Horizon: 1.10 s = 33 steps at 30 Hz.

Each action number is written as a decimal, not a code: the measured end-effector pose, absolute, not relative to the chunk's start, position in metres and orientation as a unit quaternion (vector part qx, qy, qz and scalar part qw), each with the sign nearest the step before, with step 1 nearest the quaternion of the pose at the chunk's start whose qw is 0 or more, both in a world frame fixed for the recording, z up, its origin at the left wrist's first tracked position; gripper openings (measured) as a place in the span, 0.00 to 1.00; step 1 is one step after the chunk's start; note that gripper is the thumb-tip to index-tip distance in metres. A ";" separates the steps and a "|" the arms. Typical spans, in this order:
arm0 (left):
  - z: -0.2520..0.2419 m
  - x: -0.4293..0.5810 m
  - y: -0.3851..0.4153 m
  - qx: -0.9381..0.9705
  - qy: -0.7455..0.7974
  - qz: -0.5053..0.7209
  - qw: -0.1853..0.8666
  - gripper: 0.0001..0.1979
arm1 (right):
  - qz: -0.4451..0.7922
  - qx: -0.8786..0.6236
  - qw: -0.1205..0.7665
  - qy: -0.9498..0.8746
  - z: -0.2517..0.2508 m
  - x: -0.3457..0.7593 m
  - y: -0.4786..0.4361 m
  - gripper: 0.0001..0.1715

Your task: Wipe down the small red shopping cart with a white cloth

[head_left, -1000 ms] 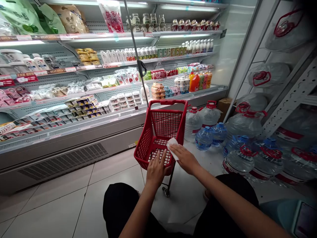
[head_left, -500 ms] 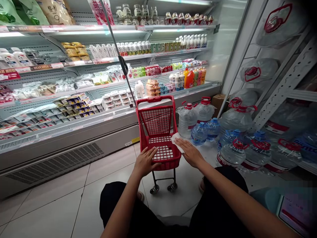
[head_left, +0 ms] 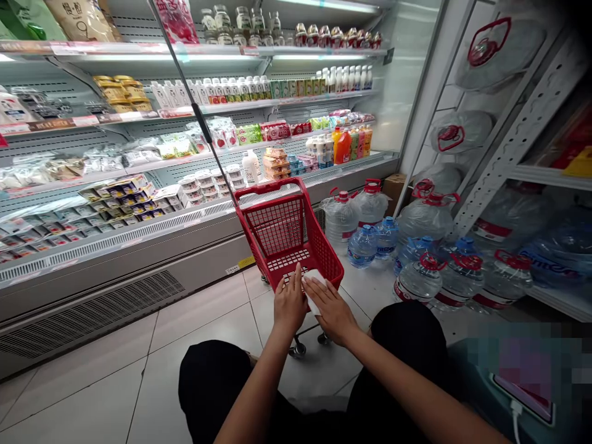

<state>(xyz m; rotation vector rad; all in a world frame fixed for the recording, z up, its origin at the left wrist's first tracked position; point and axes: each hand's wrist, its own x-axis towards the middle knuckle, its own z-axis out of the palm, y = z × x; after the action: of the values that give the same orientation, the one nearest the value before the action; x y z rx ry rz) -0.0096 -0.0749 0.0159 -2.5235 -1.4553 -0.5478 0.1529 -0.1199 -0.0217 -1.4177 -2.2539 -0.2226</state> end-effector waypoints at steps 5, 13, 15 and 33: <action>0.030 -0.007 -0.076 -0.899 -0.401 -0.169 0.054 0.47 | -0.077 -0.495 0.215 -0.838 -0.022 0.173 -0.123 0.48; 0.051 -0.056 -0.023 -0.925 -0.344 -0.139 0.085 0.40 | -0.076 -0.607 0.224 -0.759 -0.020 0.255 -0.097 0.41; 0.045 -0.047 -0.020 -0.916 -0.358 -0.150 0.099 0.35 | -0.070 -0.626 0.232 -0.741 -0.022 0.252 -0.094 0.40; 0.054 -0.064 -0.029 -0.854 -0.447 -0.218 0.155 0.28 | -0.093 -0.596 0.242 -0.760 -0.022 0.247 -0.126 0.39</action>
<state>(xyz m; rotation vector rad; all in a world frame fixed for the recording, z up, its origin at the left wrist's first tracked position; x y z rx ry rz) -0.0644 -0.0286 0.0540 -2.4458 -1.2810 -0.6261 0.2473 -0.1255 -0.0219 -1.6304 -2.0773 -0.2538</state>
